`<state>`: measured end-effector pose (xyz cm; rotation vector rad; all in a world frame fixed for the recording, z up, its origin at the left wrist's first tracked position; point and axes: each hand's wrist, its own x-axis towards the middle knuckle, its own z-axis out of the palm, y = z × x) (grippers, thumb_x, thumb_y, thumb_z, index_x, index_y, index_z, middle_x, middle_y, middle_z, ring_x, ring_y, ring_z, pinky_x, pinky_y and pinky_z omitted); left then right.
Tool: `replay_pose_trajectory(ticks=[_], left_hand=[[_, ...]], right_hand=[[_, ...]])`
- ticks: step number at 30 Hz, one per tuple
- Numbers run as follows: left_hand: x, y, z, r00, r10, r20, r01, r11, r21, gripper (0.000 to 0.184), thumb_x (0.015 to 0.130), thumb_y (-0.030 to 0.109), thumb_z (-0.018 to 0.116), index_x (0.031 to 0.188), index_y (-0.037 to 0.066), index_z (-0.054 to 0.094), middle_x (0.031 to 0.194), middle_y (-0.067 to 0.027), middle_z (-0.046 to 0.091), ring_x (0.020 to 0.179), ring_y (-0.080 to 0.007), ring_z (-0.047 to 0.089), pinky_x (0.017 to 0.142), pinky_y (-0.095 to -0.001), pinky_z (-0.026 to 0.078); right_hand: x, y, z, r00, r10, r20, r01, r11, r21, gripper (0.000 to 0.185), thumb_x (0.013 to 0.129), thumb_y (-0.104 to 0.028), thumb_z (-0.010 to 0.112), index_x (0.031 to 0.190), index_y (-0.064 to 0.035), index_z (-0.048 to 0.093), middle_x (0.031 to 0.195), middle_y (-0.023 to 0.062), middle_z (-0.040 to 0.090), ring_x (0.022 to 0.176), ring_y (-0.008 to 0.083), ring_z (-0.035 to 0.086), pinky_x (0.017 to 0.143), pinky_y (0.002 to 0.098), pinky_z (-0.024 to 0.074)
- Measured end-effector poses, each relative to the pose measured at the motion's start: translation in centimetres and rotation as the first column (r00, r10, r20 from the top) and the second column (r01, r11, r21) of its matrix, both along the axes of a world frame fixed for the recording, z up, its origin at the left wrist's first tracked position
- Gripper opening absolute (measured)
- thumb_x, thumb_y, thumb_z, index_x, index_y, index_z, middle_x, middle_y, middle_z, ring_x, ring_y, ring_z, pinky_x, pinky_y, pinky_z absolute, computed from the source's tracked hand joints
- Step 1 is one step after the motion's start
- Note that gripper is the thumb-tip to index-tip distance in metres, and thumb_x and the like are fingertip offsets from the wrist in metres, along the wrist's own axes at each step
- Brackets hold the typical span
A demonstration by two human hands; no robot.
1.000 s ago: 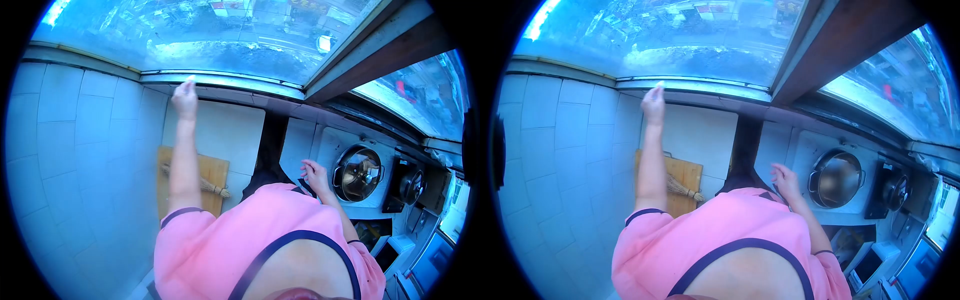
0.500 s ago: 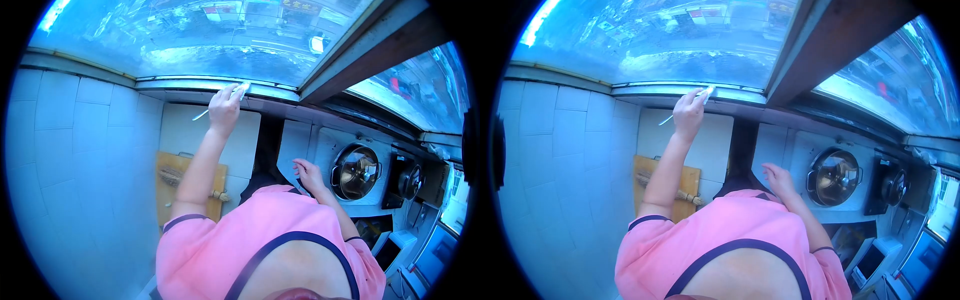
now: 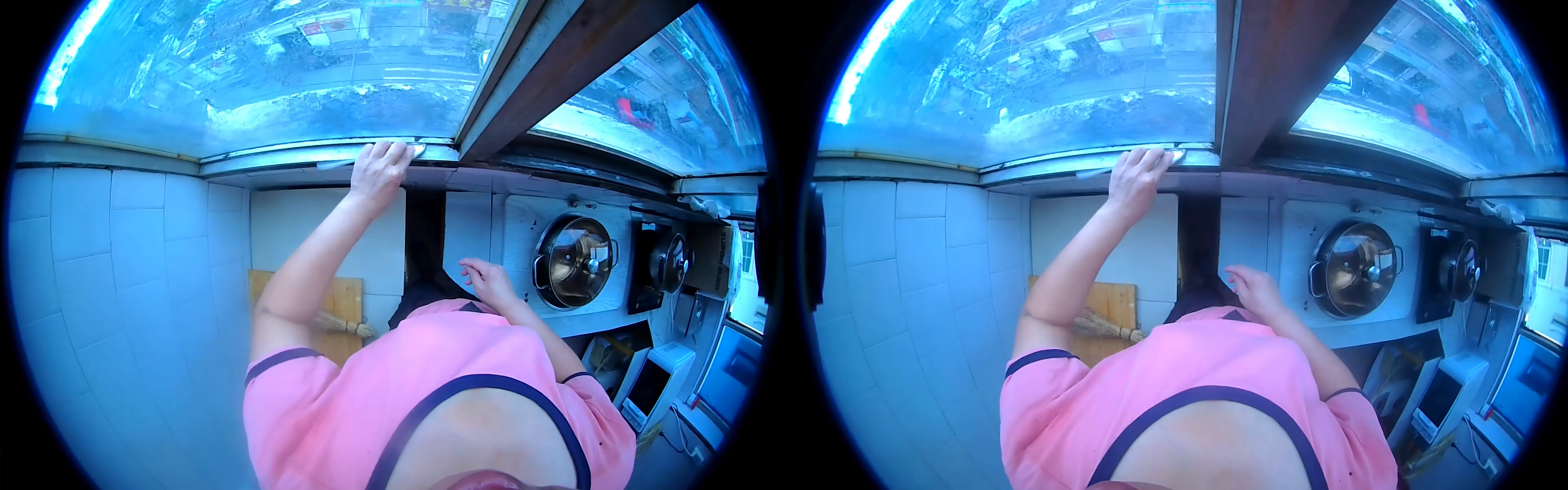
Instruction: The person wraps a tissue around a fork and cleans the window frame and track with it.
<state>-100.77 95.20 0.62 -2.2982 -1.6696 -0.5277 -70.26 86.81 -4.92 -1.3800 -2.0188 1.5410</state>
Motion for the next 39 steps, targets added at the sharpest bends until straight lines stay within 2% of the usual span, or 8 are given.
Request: replay_pose_trajectory(ticks=[6, 8, 12, 14, 31, 33, 35, 39], left_hand=[[-4.9, -0.6, 0.3, 0.986, -0.075, -0.146, 0.073, 0.997, -0.021, 0.041, 0.07, 0.005, 0.059, 0.11, 0.007, 0.063, 0.105, -0.0026, 0.058, 0.092, -0.0202, 0.055, 0.079, -0.0356, 0.045], [-7.0, -1.6, 0.4, 0.987, -0.046, -0.153, 0.044, 0.999, -0.022, 0.041, 0.07, 0.004, 0.059, 0.11, 0.006, 0.063, 0.105, -0.0025, 0.058, 0.093, -0.0202, 0.055, 0.079, -0.0354, 0.045], [-11.0, -3.5, 0.4, 0.974, 0.027, -0.226, -0.033, 0.999, -0.023, 0.041, 0.07, 0.006, 0.059, 0.111, 0.007, 0.063, 0.104, -0.001, 0.057, 0.09, -0.0189, 0.053, 0.076, -0.0333, 0.044], [-12.5, -4.2, 0.1, 0.958, 0.064, -0.281, -0.069, 0.998, -0.011, 0.041, 0.071, 0.008, 0.059, 0.112, 0.007, 0.063, 0.102, 0.0, 0.057, 0.086, -0.0178, 0.052, 0.075, -0.032, 0.043], [-22.2, -9.1, -0.2, 0.851, 0.27, -0.45, -0.3, 0.954, 0.004, 0.046, 0.073, 0.007, 0.057, 0.119, 0.007, 0.06, 0.098, -0.0005, 0.057, 0.077, -0.018, 0.055, 0.065, -0.0312, 0.043], [-23.2, -9.4, -0.2, 0.819, 0.304, -0.487, -0.378, 0.924, -0.059, 0.04, 0.075, 0.009, 0.058, 0.115, 0.006, 0.061, 0.101, -0.0017, 0.059, 0.077, -0.0182, 0.058, 0.063, -0.0314, 0.044], [-23.8, -9.6, 0.1, 0.8, 0.308, -0.515, -0.391, 0.919, -0.056, 0.04, 0.075, 0.009, 0.058, 0.115, 0.006, 0.061, 0.1, -0.0016, 0.059, 0.076, -0.0182, 0.058, 0.063, -0.0313, 0.044], [-24.9, -10.0, -0.1, 0.793, 0.306, -0.527, -0.366, 0.93, -0.012, 0.042, 0.075, 0.009, 0.058, 0.116, 0.007, 0.059, 0.098, -0.0015, 0.059, 0.075, -0.0179, 0.059, 0.063, -0.0309, 0.044]], right_hand=[[-0.4, 0.2, 0.0, 0.998, 0.054, 0.016, -0.054, 0.999, -0.009, 0.021, 0.093, -0.009, 0.052, 0.109, -0.0019, 0.064, 0.083, 0.0116, 0.068, 0.068, 0.0184, 0.067, 0.063, 0.0291, 0.0532], [-0.6, 0.2, -0.4, 1.0, 0.024, 0.014, -0.023, 0.997, -0.075, 0.022, 0.091, -0.011, 0.052, 0.108, -0.005, 0.065, 0.083, 0.0134, 0.068, 0.07, 0.0245, 0.068, 0.065, 0.0345, 0.053], [-1.2, 0.5, -0.5, 0.996, 0.077, 0.034, -0.074, 0.993, -0.088, 0.022, 0.091, -0.011, 0.052, 0.108, -0.0049, 0.065, 0.082, 0.0133, 0.068, 0.07, 0.0243, 0.067, 0.065, 0.0346, 0.053], [-1.6, 0.8, -0.6, 0.992, 0.125, 0.037, -0.122, 0.991, -0.058, 0.021, 0.093, -0.008, 0.052, 0.108, -0.0016, 0.064, 0.083, 0.0108, 0.067, 0.067, 0.018, 0.066, 0.063, 0.0291, 0.0531], [-2.1, 1.4, -0.5, 0.979, 0.183, 0.094, -0.171, 0.978, -0.117, 0.023, 0.093, -0.008, 0.05, 0.111, -0.002, 0.063, 0.083, 0.0116, 0.068, 0.065, 0.0172, 0.065, 0.061, 0.0295, 0.0529], [-2.2, 1.6, -0.5, 0.98, 0.181, 0.083, -0.171, 0.978, -0.116, 0.023, 0.093, -0.008, 0.05, 0.111, -0.0021, 0.063, 0.084, 0.0116, 0.068, 0.065, 0.017, 0.065, 0.061, 0.0296, 0.0529], [-2.2, 1.7, -0.4, 0.985, 0.146, 0.09, -0.13, 0.979, -0.158, 0.024, 0.093, -0.012, 0.05, 0.111, -0.0037, 0.064, 0.084, 0.0137, 0.068, 0.068, 0.0217, 0.067, 0.064, 0.0329, 0.0532], [-1.9, 1.7, -0.6, 0.985, 0.137, 0.104, -0.119, 0.979, -0.167, 0.025, 0.093, -0.012, 0.049, 0.112, -0.003, 0.063, 0.083, 0.0135, 0.068, 0.067, 0.0212, 0.066, 0.064, 0.0325, 0.0532]])
